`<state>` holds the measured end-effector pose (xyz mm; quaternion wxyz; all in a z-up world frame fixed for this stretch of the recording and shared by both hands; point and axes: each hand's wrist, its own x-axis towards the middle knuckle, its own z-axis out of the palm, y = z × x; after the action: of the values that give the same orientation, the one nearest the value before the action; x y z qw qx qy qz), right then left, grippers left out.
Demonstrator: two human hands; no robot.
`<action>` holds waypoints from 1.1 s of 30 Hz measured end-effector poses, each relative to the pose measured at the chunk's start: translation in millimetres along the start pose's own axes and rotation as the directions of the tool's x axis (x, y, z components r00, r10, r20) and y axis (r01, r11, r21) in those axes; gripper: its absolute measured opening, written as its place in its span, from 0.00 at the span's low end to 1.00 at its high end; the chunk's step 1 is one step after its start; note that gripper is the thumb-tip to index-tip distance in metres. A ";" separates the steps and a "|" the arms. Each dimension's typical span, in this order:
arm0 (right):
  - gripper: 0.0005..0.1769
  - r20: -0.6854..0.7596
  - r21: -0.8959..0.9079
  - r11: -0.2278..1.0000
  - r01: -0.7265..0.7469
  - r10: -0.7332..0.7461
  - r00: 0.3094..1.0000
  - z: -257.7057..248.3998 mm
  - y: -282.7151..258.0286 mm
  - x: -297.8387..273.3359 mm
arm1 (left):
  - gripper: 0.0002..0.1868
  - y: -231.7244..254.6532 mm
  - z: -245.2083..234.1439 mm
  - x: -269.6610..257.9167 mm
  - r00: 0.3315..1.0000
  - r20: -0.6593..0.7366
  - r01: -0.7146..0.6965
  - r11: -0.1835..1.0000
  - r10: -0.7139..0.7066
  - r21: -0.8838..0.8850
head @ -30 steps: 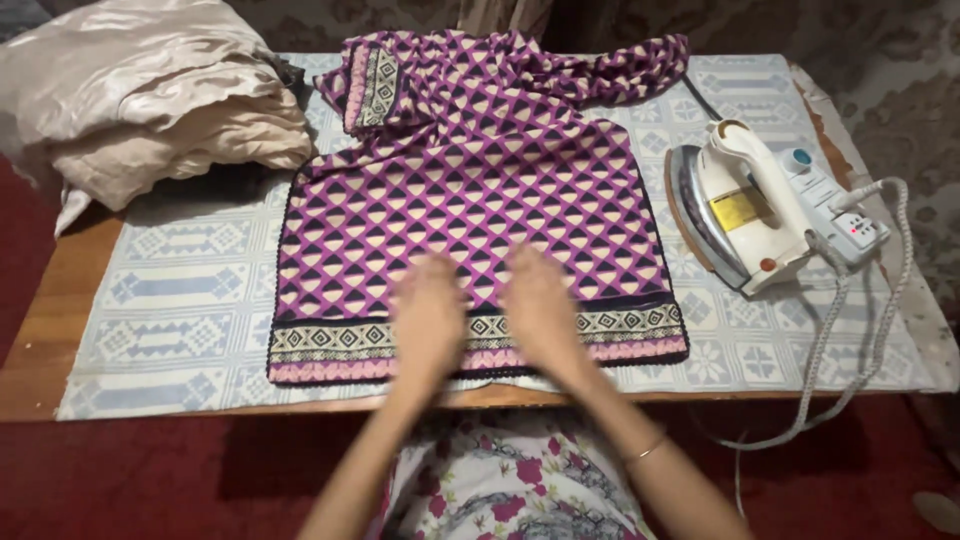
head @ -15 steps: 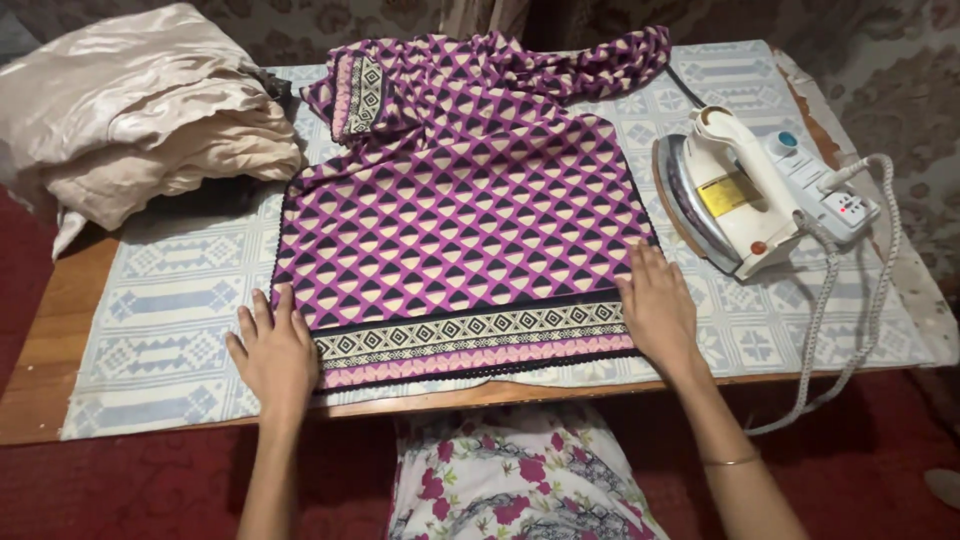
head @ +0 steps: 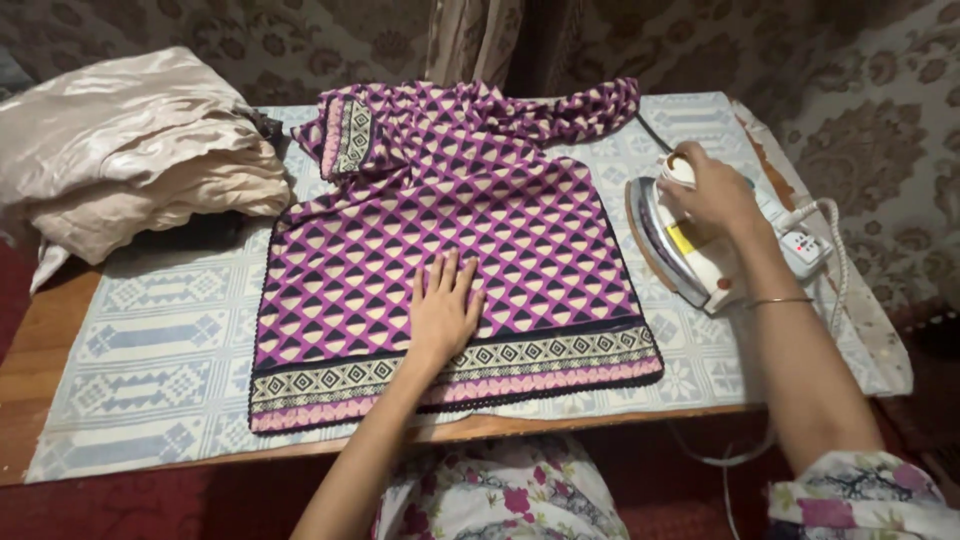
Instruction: Ironing a purple patterned shirt on a table.
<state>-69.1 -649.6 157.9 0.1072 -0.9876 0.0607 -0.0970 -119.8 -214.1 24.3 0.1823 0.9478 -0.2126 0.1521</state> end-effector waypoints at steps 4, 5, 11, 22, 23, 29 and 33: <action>0.42 0.029 -0.121 0.992 -0.026 0.029 0.999 -2.8 -8.3 11.2 | 0.31 -2.5 4.4 0.2 1.000 -0.025 -0.015 1.000 0.014 -0.019; 0.42 0.038 -0.105 0.985 -0.139 0.143 0.989 -4.2 -14.4 12.5 | 0.31 0.0 5.0 -0.5 1.000 -0.018 -0.014 1.000 0.014 -0.018; 0.43 -0.022 -0.217 0.932 -0.289 0.291 0.956 32.2 6.3 59.6 | 0.31 4.0 -4.0 0.3 1.000 0.015 0.026 0.999 -0.025 -0.045; 0.25 0.392 0.607 0.488 -0.628 0.504 0.770 15.3 23.0 33.5 | 0.30 3.4 -9.2 1.6 1.000 0.012 0.018 0.997 -0.017 -0.080; 0.25 0.325 0.641 0.548 -0.537 0.440 0.837 5.3 9.6 16.9 | 0.30 3.2 -9.9 1.4 1.000 0.009 0.013 0.997 -0.013 -0.070; 0.36 -0.268 0.241 0.971 -0.001 0.067 0.961 13.8 9.4 -23.4 | 0.30 2.6 -9.3 1.1 1.000 0.008 0.014 0.998 -0.013 -0.055; 0.33 -0.350 0.226 0.974 0.009 0.072 0.934 -18.6 -24.6 -68.6 | 0.30 2.6 -6.5 0.1 1.000 -0.010 0.007 0.999 -0.007 -0.054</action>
<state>-137.3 -619.9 169.0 0.2064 -0.9342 0.0838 -0.2788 -122.3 -213.6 30.8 0.2093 0.9425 -0.2124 0.1506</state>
